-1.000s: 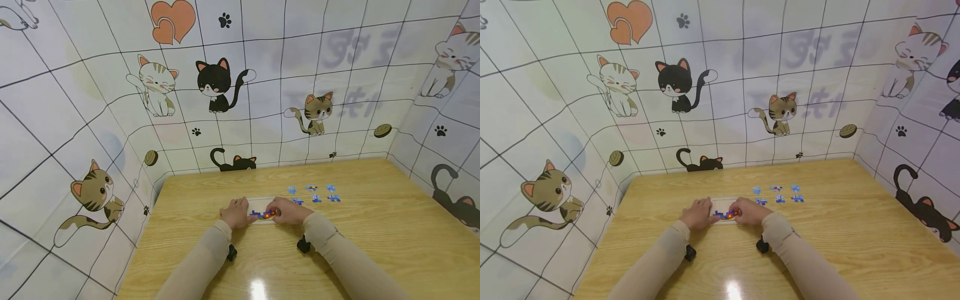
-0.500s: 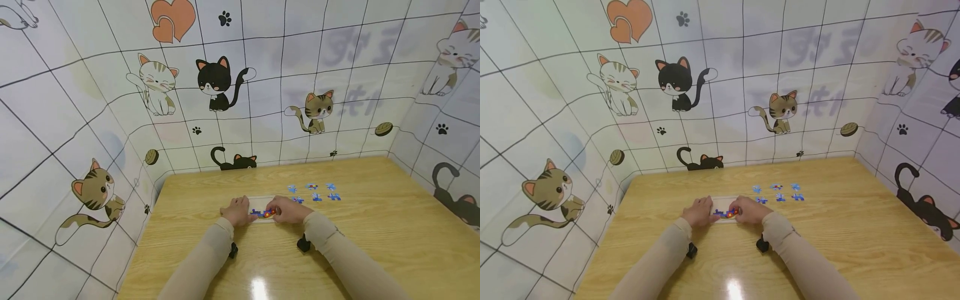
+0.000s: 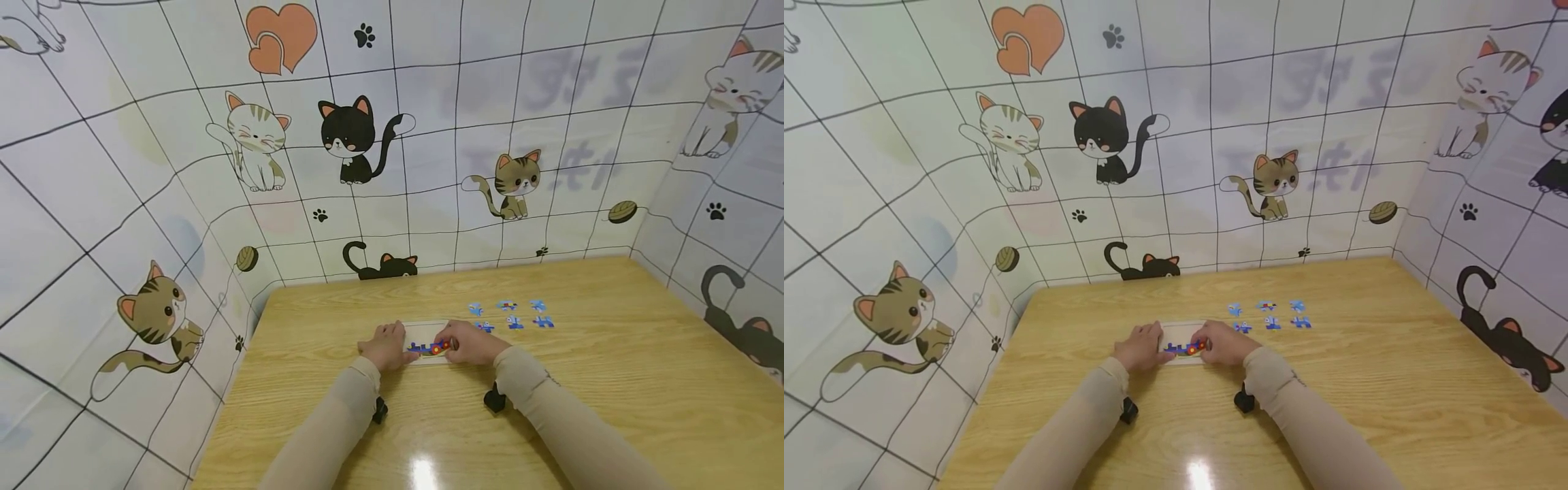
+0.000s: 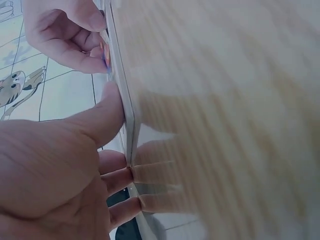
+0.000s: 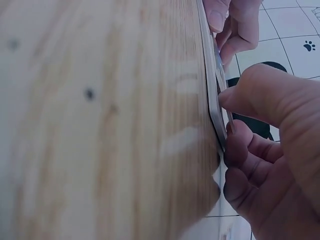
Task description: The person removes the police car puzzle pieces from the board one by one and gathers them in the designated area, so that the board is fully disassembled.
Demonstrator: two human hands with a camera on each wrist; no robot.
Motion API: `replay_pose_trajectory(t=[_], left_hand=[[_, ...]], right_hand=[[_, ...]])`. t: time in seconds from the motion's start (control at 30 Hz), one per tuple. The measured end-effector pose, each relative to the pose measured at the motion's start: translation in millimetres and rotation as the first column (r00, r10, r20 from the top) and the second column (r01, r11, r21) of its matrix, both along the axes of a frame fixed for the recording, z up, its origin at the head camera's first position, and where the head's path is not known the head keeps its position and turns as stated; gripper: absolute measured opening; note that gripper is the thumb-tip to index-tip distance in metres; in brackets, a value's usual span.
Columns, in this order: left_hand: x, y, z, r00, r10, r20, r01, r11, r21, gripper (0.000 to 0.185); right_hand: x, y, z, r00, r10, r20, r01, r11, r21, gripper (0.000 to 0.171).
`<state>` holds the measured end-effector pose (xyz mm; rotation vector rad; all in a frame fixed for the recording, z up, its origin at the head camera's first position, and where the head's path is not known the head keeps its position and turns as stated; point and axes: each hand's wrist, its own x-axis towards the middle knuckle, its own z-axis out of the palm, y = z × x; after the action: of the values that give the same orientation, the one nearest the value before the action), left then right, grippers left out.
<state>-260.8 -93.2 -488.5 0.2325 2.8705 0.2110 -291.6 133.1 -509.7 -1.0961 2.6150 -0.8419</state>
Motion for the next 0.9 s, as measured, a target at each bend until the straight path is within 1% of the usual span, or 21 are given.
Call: replay_pose_trajectory(t=[0.13,0.33,0.43,0.53,0.6,0.73,0.9], left_hand=[[2.1,-3.7,1.6,1.000,-0.002,0.001,0.002,0.998,0.062,0.086],[1.3,-6.3,2.6,1.000,0.003,0.004,-0.004,0.990,0.142,0.072],[1.7,-5.3,2.8,1.000,0.002,-0.004,-0.001,0.989,0.150,0.066],[1.8,-4.0,1.0,1.000,0.007,-0.019,-0.004,0.992,0.129,0.062],[1.8,-3.3,-0.6,0.999,0.011,-0.033,-0.007,0.993,0.115,0.063],[1.7,-2.7,-3.5,0.999,0.014,-0.043,-0.010,0.995,0.096,0.075],[1.6,-1.8,-4.6,0.999,0.015,-0.039,-0.011,0.995,0.095,0.076]], right_hand=[[1.9,-0.7,0.8,1.000,-0.004,-0.001,0.004,1.000,0.018,0.030],[4.3,-0.1,4.3,1.000,0.001,-0.010,-0.001,1.000,0.022,0.029],[5.5,0.7,5.5,1.000,-0.003,-0.012,0.004,0.999,0.034,0.029],[6.1,1.0,5.6,1.000,-0.009,-0.013,0.010,0.999,0.042,0.029],[6.1,0.8,4.8,1.000,-0.012,-0.017,0.013,0.999,0.046,0.029],[6.3,0.2,3.3,1.000,-0.003,-0.023,0.004,0.999,0.038,0.029],[6.4,-0.3,1.2,1.000,-0.003,-0.016,0.004,1.000,0.027,0.028]])
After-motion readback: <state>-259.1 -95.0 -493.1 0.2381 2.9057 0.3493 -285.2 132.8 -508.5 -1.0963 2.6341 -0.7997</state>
